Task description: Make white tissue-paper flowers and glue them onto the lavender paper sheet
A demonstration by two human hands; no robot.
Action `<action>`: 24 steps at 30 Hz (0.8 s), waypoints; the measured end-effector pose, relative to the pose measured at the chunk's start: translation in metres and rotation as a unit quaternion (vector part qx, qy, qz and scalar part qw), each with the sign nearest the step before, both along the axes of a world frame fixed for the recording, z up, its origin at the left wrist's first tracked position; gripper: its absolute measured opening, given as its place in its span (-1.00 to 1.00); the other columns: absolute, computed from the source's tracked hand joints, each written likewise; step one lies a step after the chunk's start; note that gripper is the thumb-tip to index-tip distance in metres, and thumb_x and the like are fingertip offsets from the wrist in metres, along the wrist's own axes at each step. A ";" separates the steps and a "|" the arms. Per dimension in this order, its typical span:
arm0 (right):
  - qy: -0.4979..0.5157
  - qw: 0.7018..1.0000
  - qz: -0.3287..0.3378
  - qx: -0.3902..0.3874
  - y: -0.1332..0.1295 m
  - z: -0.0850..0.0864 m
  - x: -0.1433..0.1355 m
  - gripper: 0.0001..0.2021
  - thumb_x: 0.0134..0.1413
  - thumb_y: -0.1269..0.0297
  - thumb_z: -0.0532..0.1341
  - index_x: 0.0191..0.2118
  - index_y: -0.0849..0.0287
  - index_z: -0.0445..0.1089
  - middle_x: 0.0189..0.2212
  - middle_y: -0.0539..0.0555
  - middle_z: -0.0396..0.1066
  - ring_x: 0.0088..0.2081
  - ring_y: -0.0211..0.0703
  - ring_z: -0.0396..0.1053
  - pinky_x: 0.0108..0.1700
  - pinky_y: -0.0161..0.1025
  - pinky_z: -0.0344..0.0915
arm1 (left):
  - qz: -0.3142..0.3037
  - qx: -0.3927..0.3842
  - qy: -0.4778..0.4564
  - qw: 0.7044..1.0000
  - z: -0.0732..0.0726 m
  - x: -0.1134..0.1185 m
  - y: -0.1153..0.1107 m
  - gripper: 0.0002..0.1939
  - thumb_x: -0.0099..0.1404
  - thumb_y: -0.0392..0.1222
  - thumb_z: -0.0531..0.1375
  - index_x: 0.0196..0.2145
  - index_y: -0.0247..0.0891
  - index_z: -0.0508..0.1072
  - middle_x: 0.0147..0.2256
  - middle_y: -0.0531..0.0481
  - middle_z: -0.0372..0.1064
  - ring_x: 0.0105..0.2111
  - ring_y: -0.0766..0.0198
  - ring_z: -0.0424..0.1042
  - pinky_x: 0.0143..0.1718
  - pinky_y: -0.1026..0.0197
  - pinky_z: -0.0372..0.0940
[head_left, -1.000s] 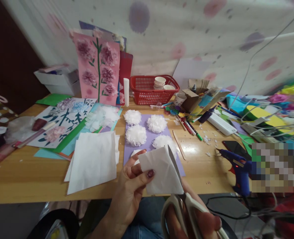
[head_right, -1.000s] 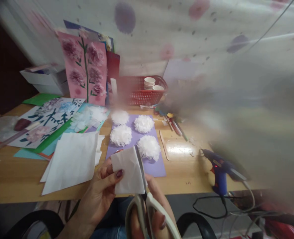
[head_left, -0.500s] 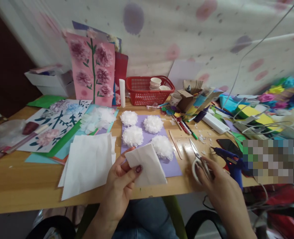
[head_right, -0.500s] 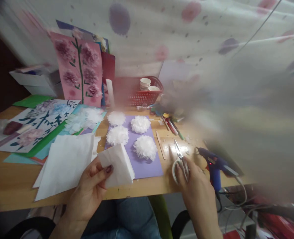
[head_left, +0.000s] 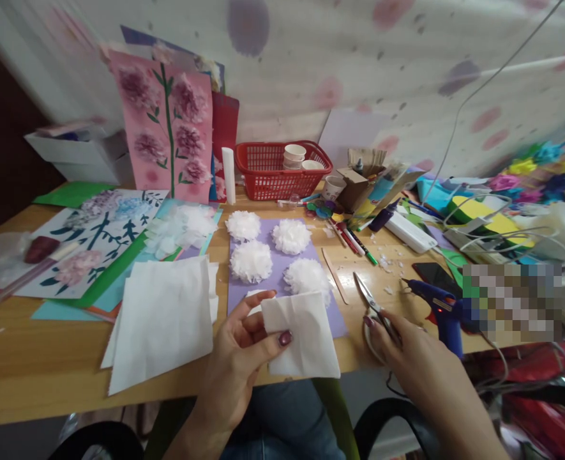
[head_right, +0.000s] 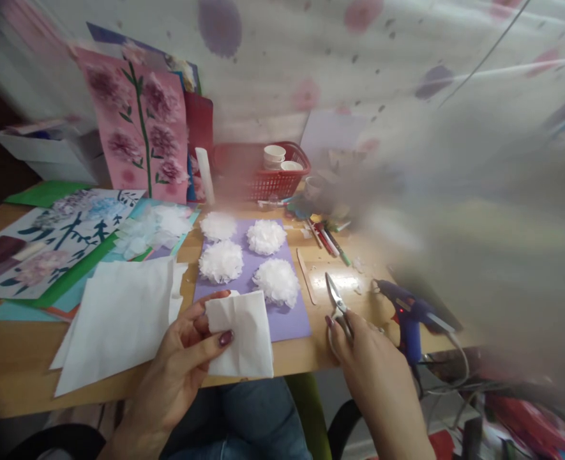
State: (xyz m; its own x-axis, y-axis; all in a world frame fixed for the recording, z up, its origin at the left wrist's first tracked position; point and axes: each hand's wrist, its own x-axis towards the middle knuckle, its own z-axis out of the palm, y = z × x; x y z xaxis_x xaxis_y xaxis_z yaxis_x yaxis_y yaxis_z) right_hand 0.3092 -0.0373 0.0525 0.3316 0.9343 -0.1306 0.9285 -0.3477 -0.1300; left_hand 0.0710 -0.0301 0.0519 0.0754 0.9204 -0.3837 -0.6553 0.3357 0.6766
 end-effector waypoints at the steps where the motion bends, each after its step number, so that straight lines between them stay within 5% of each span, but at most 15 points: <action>1: 0.010 1.000 0.004 0.004 0.000 -0.001 0.000 -0.43 0.13 -0.07 -0.11 -0.12 0.21 0.48 -0.22 0.34 0.58 -0.10 0.36 0.52 -0.14 0.10 0.38 | -0.006 0.001 0.001 1.000 0.000 0.000 0.000 -0.47 -0.10 -0.36 0.48 -0.13 -0.30 0.48 -0.38 -0.03 0.62 -0.38 0.30 0.54 -0.30 0.32 0.42; 6: 0.165 0.974 -0.029 0.150 -0.007 0.002 -0.011 -0.46 0.07 -0.18 0.07 -0.11 0.14 0.53 -0.13 0.30 0.57 -0.05 0.35 0.50 -0.05 0.19 0.42 | -0.022 0.008 0.025 0.999 -0.004 0.000 0.000 -0.44 -0.10 -0.37 0.48 -0.10 -0.27 0.46 -0.40 0.00 0.59 -0.37 0.28 0.53 -0.28 0.29 0.42; 8: 0.359 0.913 -0.018 0.191 -0.012 0.005 -0.027 -0.47 0.05 -0.21 0.18 -0.03 0.08 0.53 -0.10 0.24 0.58 -0.09 0.17 0.55 -0.10 0.02 0.49 | -0.042 0.013 0.037 0.998 -0.005 0.001 0.000 -0.42 -0.09 -0.36 0.49 -0.09 -0.27 0.46 -0.41 0.02 0.57 -0.38 0.27 0.52 -0.28 0.27 0.42; 10: 0.555 0.819 0.046 0.137 -0.016 0.006 -0.046 -0.49 0.01 -0.18 0.30 -0.02 0.04 0.54 -0.20 0.18 0.62 -0.22 0.03 0.59 -0.21 -0.16 0.52 | -0.066 0.014 0.042 0.997 -0.006 0.002 -0.002 -0.42 -0.09 -0.35 0.49 -0.08 -0.27 0.45 -0.41 0.01 0.57 -0.39 0.27 0.52 -0.31 0.27 0.41; 12: 0.667 0.739 0.080 0.056 -0.018 0.006 -0.062 -0.60 -0.01 -0.04 0.40 -0.06 0.00 0.58 -0.30 0.11 0.64 -0.31 -0.10 0.58 -0.28 -0.31 0.50 | -0.082 0.015 0.052 0.995 -0.005 0.002 -0.003 -0.42 -0.08 -0.33 0.49 -0.08 -0.27 0.44 -0.40 -0.01 0.58 -0.40 0.27 0.51 -0.36 0.29 0.40; 14: 0.716 0.693 0.076 0.017 -0.018 0.004 -0.071 -0.72 0.00 0.11 0.44 -0.11 -0.07 0.61 -0.38 0.03 0.63 -0.37 -0.22 0.56 -0.29 -0.42 0.47 | -0.084 0.017 0.070 0.994 -0.004 0.000 -0.003 -0.41 -0.08 -0.31 0.50 -0.07 -0.28 0.44 -0.39 -0.04 0.59 -0.40 0.26 0.52 -0.38 0.29 0.40; 17: 0.735 0.675 0.060 0.034 -0.016 0.000 -0.075 -0.81 0.02 0.19 0.44 -0.18 -0.11 0.64 -0.45 -0.03 0.62 -0.44 -0.34 0.52 -0.32 -0.53 0.42 | -0.072 0.016 0.090 0.993 -0.003 -0.002 -0.004 -0.37 -0.06 -0.29 0.50 -0.02 -0.28 0.43 -0.39 -0.04 0.60 -0.40 0.25 0.53 -0.38 0.30 0.40; 24: 0.721 0.682 0.067 0.103 -0.016 -0.008 -0.069 -0.95 0.06 0.20 0.41 -0.33 -0.03 0.66 -0.45 0.01 0.63 -0.41 -0.28 0.55 -0.32 -0.50 0.43 | -0.058 0.023 0.033 0.998 -0.003 -0.007 -0.005 -0.38 -0.05 -0.40 0.46 0.01 -0.24 0.50 -0.44 0.04 0.62 -0.38 0.30 0.54 -0.34 0.38 0.37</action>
State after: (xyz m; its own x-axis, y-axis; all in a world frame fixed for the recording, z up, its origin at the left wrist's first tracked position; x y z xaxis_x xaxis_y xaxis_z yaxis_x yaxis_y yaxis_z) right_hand 0.2400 -0.0530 0.0442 -0.0925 0.9914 -0.0925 -0.1945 -0.1091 -0.9748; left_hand 0.0641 -0.0356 0.0492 0.1588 0.9238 -0.3485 -0.5676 0.3743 0.7334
